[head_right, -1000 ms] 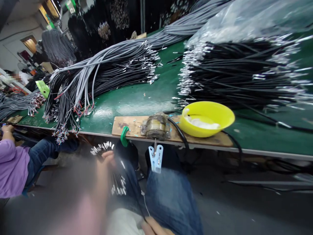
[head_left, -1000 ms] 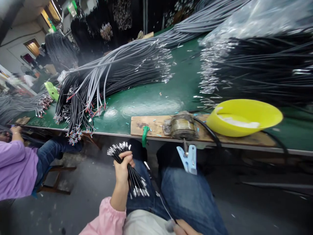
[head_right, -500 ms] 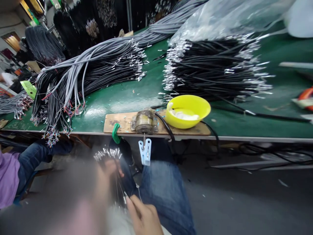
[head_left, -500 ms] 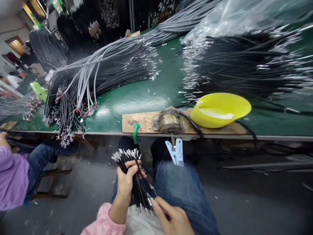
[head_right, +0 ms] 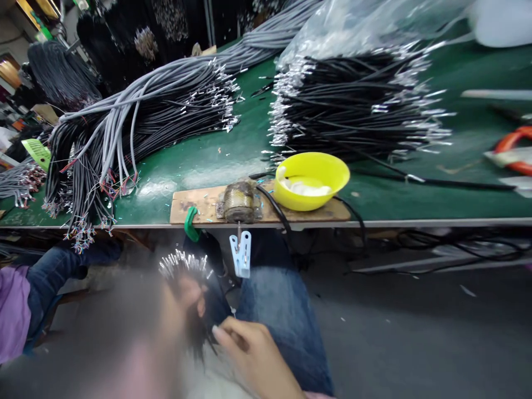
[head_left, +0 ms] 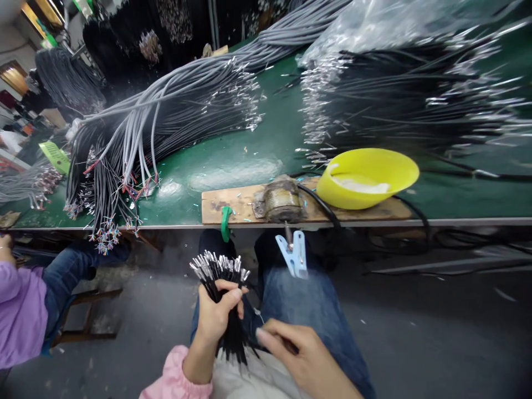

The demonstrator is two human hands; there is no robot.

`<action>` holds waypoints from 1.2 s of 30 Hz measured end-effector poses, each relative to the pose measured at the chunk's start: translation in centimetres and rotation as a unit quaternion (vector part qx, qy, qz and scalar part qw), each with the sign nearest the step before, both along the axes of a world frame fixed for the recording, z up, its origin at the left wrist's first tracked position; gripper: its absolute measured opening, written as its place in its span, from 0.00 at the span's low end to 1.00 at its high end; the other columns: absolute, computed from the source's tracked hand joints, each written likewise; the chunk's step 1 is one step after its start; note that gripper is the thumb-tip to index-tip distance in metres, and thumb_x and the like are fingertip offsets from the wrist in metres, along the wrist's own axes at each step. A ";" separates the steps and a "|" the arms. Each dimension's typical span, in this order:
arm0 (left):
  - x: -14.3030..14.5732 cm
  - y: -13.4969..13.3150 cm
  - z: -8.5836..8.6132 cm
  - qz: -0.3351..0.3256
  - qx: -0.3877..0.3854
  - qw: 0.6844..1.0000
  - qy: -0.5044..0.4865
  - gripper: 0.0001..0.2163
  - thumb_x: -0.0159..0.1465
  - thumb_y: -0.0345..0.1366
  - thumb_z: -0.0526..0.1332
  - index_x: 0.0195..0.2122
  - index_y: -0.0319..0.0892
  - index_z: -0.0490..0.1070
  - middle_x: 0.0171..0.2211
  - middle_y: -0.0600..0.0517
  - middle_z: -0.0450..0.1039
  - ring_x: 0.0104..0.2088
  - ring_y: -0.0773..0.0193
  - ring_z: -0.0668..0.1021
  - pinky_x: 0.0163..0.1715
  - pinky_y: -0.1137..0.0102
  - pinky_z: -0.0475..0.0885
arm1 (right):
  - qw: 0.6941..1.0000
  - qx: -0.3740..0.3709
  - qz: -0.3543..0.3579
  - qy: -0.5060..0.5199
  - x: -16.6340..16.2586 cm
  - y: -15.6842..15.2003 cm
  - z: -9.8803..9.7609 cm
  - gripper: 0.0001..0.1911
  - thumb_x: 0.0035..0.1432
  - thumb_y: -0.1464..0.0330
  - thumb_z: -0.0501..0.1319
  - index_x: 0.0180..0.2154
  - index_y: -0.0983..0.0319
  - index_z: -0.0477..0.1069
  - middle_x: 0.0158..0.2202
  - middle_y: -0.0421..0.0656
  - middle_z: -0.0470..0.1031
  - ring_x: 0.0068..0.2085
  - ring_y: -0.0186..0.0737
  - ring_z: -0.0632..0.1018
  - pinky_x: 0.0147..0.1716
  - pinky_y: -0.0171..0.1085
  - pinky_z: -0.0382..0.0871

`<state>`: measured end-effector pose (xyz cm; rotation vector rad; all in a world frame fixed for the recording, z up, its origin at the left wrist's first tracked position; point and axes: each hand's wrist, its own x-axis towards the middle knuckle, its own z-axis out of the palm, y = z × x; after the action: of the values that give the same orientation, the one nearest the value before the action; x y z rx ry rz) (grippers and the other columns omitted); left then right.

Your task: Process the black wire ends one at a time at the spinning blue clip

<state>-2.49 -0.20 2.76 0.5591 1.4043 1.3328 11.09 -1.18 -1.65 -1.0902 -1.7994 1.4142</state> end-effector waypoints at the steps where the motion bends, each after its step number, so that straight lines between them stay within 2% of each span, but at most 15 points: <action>1: 0.1 0.0 0.2 -0.014 -0.004 1.000 0.010 0.15 0.42 0.44 0.70 0.15 0.39 0.68 0.09 0.57 0.64 0.11 0.72 0.65 0.15 0.74 0.60 | 1.000 0.007 -0.019 0.006 0.4 0.7 0.3 0.22 0.57 0.58 0.53 0.16 0.61 0.66 0.13 0.35 0.60 0.16 0.32 0.62 0.15 0.30 0.58; 5: 0.4 -0.4 1.2 -0.087 -0.059 0.993 0.060 0.10 0.43 0.39 0.69 0.18 0.38 0.72 0.12 0.55 0.67 0.13 0.69 0.68 0.17 0.71 0.65 | 0.991 0.053 -0.115 0.038 1.2 2.6 1.4 0.15 0.55 0.59 0.57 0.25 0.61 0.73 0.18 0.39 0.71 0.18 0.34 0.70 0.17 0.31 0.66; 8: 0.7 -1.0 1.1 -0.109 -0.067 0.985 0.119 0.06 0.44 0.34 0.68 0.18 0.38 0.73 0.13 0.55 0.67 0.15 0.67 0.70 0.19 0.70 0.68 | 0.977 0.110 -0.164 0.074 0.9 3.2 2.3 0.12 0.55 0.62 0.59 0.24 0.62 0.72 0.19 0.40 0.71 0.17 0.34 0.70 0.15 0.30 0.66; 12: 1.1 -1.7 0.2 -0.105 -0.040 0.976 0.189 0.04 0.46 0.31 0.68 0.23 0.37 0.77 0.23 0.46 0.75 0.27 0.59 0.77 0.33 0.66 0.72 | 0.963 0.183 -0.183 0.072 0.4 3.4 3.5 0.15 0.57 0.68 0.56 0.19 0.61 0.67 0.15 0.38 0.66 0.17 0.32 0.67 0.15 0.31 0.62; 13: 1.2 -1.7 0.0 -0.085 -0.030 0.977 0.193 0.04 0.45 0.31 0.69 0.23 0.37 0.77 0.24 0.46 0.76 0.29 0.58 0.78 0.33 0.67 0.73 | 0.959 0.197 -0.189 0.071 0.3 3.4 3.7 0.15 0.57 0.69 0.56 0.18 0.61 0.66 0.15 0.37 0.64 0.17 0.32 0.66 0.15 0.31 0.61; 15: 1.8 -1.6 -0.3 -0.061 -0.017 0.984 0.168 0.07 0.41 0.30 0.72 0.21 0.39 0.76 0.24 0.48 0.76 0.26 0.60 0.77 0.29 0.69 0.73 | 0.947 0.221 -0.219 0.081 0.1 3.4 4.0 0.14 0.56 0.72 0.56 0.19 0.61 0.66 0.16 0.37 0.63 0.18 0.32 0.66 0.16 0.31 0.61; 16: 2.1 -1.5 -0.4 -0.021 -0.007 0.988 0.151 0.07 0.42 0.31 0.71 0.21 0.39 0.74 0.20 0.52 0.74 0.21 0.65 0.75 0.23 0.72 0.72 | 0.939 0.227 -0.239 0.094 0.0 3.4 4.1 0.12 0.55 0.73 0.56 0.20 0.61 0.66 0.17 0.37 0.64 0.19 0.33 0.66 0.16 0.31 0.61; 19: 3.1 -1.0 -0.2 -0.014 0.024 0.996 0.091 0.10 0.47 0.37 0.69 0.18 0.41 0.70 0.12 0.57 0.66 0.13 0.70 0.69 0.16 0.74 0.67 | 0.933 0.185 -0.262 0.166 -0.3 3.5 3.9 0.10 0.55 0.73 0.57 0.22 0.61 0.68 0.18 0.39 0.66 0.20 0.34 0.68 0.17 0.31 0.63; 22: 3.3 -0.3 0.4 -0.062 0.043 0.994 0.075 0.15 0.50 0.44 0.68 0.17 0.41 0.69 0.13 0.56 0.67 0.14 0.69 0.70 0.19 0.73 0.68 | 0.939 0.034 -0.224 0.258 -0.3 3.8 3.2 0.14 0.55 0.66 0.58 0.19 0.61 0.67 0.17 0.38 0.66 0.17 0.32 0.67 0.14 0.31 0.60; 24: 3.1 0.1 0.7 -0.105 0.049 0.990 0.078 0.18 0.50 0.48 0.66 0.15 0.40 0.69 0.13 0.54 0.67 0.15 0.68 0.71 0.19 0.72 0.68 | 0.929 -0.072 -0.208 0.298 -0.1 4.1 2.8 0.16 0.54 0.61 0.59 0.19 0.62 0.66 0.15 0.36 0.62 0.14 0.30 0.62 0.11 0.31 0.56; 26: 2.7 0.3 0.9 -0.133 0.052 0.986 0.084 0.19 0.51 0.50 0.65 0.14 0.39 0.69 0.12 0.54 0.66 0.15 0.69 0.70 0.18 0.73 0.67 | 0.923 -0.119 -0.192 0.313 0.3 4.4 2.8 0.17 0.53 0.56 0.59 0.22 0.62 0.68 0.15 0.35 0.61 0.14 0.29 0.60 0.10 0.30 0.54; 29: 2.4 0.4 1.1 -0.152 0.041 0.984 0.082 0.20 0.52 0.49 0.65 0.13 0.40 0.67 0.10 0.55 0.63 0.12 0.73 0.67 0.16 0.75 0.63 | 0.945 -0.058 -0.165 0.276 1.0 4.7 3.5 0.16 0.51 0.56 0.62 0.25 0.63 0.71 0.20 0.38 0.66 0.16 0.30 0.63 0.12 0.31 0.57; 31: 2.5 0.4 1.1 -0.147 0.029 0.986 0.076 0.19 0.51 0.47 0.66 0.13 0.40 0.66 0.09 0.56 0.63 0.11 0.74 0.65 0.14 0.76 0.62 | 0.957 -0.007 -0.159 0.242 1.2 4.8 3.9 0.15 0.50 0.58 0.63 0.23 0.62 0.71 0.21 0.39 0.67 0.19 0.32 0.66 0.15 0.31 0.61; 36: 3.7 0.4 0.8 -0.025 0.027 0.996 0.083 0.12 0.45 0.34 0.71 0.16 0.40 0.66 0.13 0.57 0.68 0.13 0.70 0.71 0.16 0.74 0.68 | 0.946 -0.011 -0.209 0.249 0.2 4.3 3.8 0.16 0.55 0.59 0.60 0.21 0.60 0.63 0.19 0.36 0.63 0.19 0.33 0.67 0.17 0.31 0.63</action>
<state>1.20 0.15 3.60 0.7512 1.4818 1.3111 11.25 3.16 2.10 -0.9439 -1.1190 1.3001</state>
